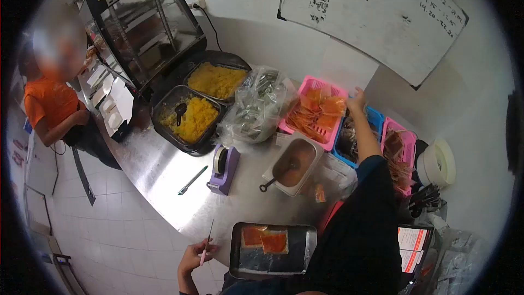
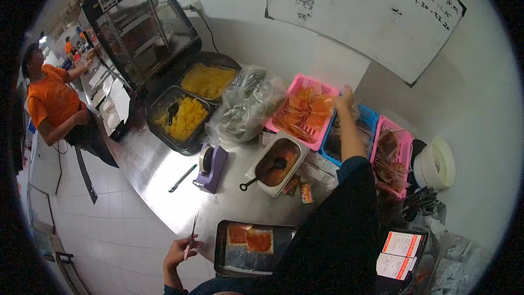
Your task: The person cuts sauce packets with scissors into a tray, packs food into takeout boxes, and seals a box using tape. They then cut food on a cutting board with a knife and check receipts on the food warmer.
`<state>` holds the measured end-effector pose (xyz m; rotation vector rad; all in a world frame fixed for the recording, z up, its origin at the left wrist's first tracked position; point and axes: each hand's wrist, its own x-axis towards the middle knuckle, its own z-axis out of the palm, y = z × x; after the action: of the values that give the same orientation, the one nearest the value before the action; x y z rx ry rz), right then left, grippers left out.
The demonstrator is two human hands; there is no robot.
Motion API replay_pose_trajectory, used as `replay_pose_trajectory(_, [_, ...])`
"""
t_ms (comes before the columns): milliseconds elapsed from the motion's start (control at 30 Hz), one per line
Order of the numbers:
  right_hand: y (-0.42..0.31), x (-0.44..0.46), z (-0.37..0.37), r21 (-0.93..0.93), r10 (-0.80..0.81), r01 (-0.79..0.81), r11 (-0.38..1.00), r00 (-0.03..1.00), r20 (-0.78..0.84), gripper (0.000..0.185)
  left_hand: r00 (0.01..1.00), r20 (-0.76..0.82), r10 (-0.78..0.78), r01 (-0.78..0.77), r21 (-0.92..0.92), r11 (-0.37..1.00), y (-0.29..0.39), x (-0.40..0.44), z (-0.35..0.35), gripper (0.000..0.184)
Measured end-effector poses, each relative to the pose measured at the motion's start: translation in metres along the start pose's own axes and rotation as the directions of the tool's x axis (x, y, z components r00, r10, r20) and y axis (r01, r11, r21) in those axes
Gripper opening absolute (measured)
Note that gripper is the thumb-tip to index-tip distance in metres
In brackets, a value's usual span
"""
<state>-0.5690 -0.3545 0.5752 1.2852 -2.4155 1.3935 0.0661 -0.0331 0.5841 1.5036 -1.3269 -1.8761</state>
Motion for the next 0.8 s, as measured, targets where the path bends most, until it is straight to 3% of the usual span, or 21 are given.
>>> replay_pose_trajectory(67, [0.006, -0.005, -0.002, -0.18, -0.029, 0.008, 0.984, 0.993, -0.111, 0.064, 1.0, -0.012, 0.024, -0.024, -0.005, 1.0, -0.002, 0.003, 0.0, 0.058])
replay_pose_trajectory(167, [-0.02, -0.039, -0.052, 0.054, -0.162, 0.159, 0.986, 0.984, 0.069, 0.058, 0.999, -0.032, 0.016, -0.015, 0.018, 1.0, -0.003, 0.002, -0.001, 0.058])
replay_pose_trajectory(233, [-0.044, -0.073, -0.094, 0.112, -0.238, 0.217, 0.97, 0.943, 0.234, 0.046, 0.997, -0.032, 0.066, -0.062, 0.121, 0.991, -0.001, -0.001, -0.003, 0.058])
replay_pose_trajectory(300, [-0.089, -0.138, -0.154, 0.284, -0.238, 0.123, 0.951, 0.879, 0.413, 0.035, 0.987, -0.014, 0.162, -0.158, 0.158, 0.975, 0.002, -0.005, -0.002, 0.057])
replay_pose_trajectory(333, [-0.107, -0.174, -0.177, 0.364, -0.246, 0.058, 0.93, 0.833, 0.495, 0.03, 0.983, -0.015, 0.182, -0.176, 0.183, 0.967, 0.005, -0.009, 0.0, 0.057])
replay_pose_trajectory(400, [-0.126, -0.253, -0.219, 0.261, -0.205, 0.026, 0.965, 0.695, 0.689, 0.022, 0.972, -0.027, 0.234, -0.224, 0.205, 0.953, 0.015, -0.011, 0.008, 0.057])
replay_pose_trajectory(433, [-0.145, -0.289, -0.236, 0.103, -0.057, -0.05, 0.993, 0.568, 0.821, 0.021, 0.965, -0.036, 0.261, -0.249, 0.203, 0.947, 0.019, -0.014, 0.012, 0.058])
replay_pose_trajectory(500, [-0.129, -0.365, -0.234, 0.026, 0.001, -0.055, 0.998, 0.438, 0.899, 0.029, 0.965, -0.038, 0.258, -0.252, 0.11, 0.961, 0.018, -0.016, 0.018, 0.059])
replay_pose_trajectory(567, [-0.106, -0.438, -0.213, -0.01, -0.085, 0.153, 0.988, 0.602, 0.794, 0.04, 0.962, -0.023, 0.272, -0.268, 0.115, 0.957, 0.014, -0.018, 0.025, 0.063])
replay_pose_trajectory(633, [-0.123, -0.474, -0.197, -0.014, -0.27, 0.383, 0.924, 0.676, 0.685, 0.04, 0.956, 0.005, 0.294, -0.292, 0.139, 0.946, 0.009, -0.019, 0.032, 0.064])
replay_pose_trajectory(733, [-0.129, -0.501, -0.158, -0.107, -0.473, 0.641, 0.76, 0.659, 0.586, 0.032, 0.944, 0.044, 0.326, -0.329, 0.15, 0.932, 0.001, -0.022, 0.041, 0.062])
replay_pose_trajectory(800, [-0.129, -0.498, -0.149, -0.048, -0.426, 0.626, 0.778, 0.583, 0.692, 0.026, 0.955, 0.031, 0.296, -0.298, 0.121, 0.947, 0.007, -0.029, 0.046, 0.06])
